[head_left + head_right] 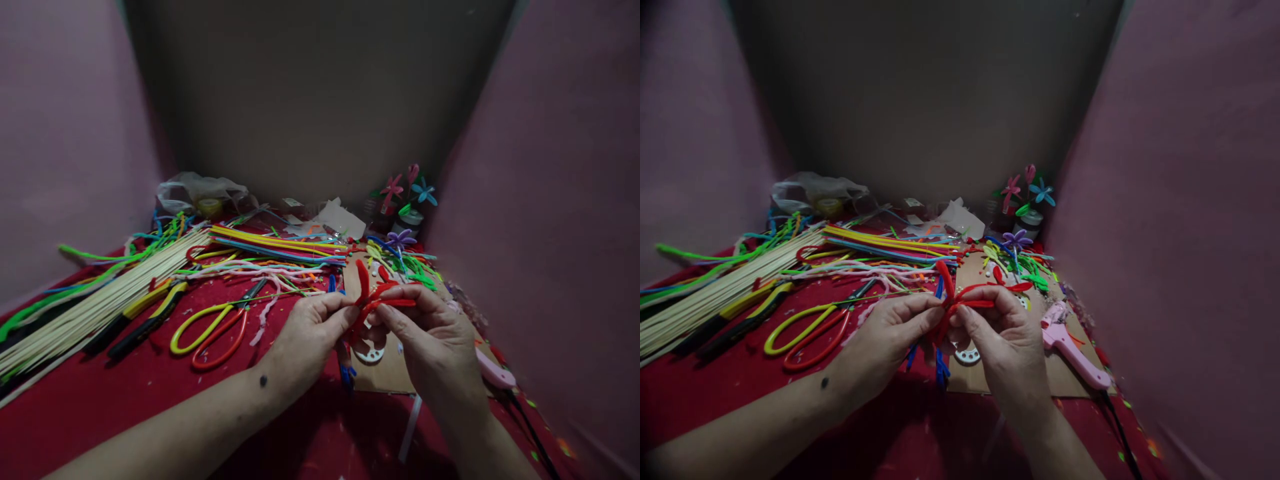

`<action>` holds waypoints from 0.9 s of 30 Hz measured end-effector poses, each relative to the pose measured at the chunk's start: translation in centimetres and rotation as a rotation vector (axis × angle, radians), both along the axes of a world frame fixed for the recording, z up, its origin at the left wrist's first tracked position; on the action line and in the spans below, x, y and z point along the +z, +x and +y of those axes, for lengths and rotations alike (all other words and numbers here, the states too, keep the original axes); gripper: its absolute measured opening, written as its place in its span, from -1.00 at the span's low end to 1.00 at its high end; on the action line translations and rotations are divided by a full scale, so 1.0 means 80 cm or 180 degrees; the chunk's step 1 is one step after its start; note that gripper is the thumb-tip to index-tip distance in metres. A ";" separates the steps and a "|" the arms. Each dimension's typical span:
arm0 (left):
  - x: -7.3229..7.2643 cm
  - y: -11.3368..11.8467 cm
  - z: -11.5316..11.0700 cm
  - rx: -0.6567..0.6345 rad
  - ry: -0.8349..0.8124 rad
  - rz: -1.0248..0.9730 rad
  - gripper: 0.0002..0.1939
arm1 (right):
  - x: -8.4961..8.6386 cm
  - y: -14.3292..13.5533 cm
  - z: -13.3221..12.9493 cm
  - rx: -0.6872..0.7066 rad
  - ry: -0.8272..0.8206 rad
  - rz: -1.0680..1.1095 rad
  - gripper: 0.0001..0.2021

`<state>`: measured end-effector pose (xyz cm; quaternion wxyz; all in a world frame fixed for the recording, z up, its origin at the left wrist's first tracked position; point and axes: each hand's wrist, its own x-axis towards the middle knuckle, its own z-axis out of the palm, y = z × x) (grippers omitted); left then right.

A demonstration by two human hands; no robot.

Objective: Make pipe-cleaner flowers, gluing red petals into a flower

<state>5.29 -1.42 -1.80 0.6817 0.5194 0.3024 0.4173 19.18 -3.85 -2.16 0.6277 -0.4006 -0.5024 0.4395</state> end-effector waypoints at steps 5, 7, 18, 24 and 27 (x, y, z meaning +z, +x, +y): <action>-0.001 0.001 0.000 0.0075 -0.0051 -0.0122 -0.87 | -0.004 -0.002 0.000 -0.0187 -0.0008 0.0105 -0.90; -0.001 0.001 0.000 0.0054 -0.0020 -0.0103 -0.86 | -0.006 -0.003 -0.001 -0.0174 -0.0030 0.0201 -0.89; 0.001 0.000 -0.002 0.0110 -0.0054 0.0143 -0.82 | -0.007 -0.007 0.001 -0.0102 -0.0238 0.0515 -0.87; -0.005 0.002 -0.002 0.0231 0.0295 0.0373 -0.83 | -0.005 -0.009 0.002 -0.0158 -0.0323 0.0673 -0.86; -0.012 0.002 -0.001 0.0377 0.0867 0.0689 -0.83 | -0.003 -0.011 0.001 -0.0206 -0.0253 0.0653 -0.85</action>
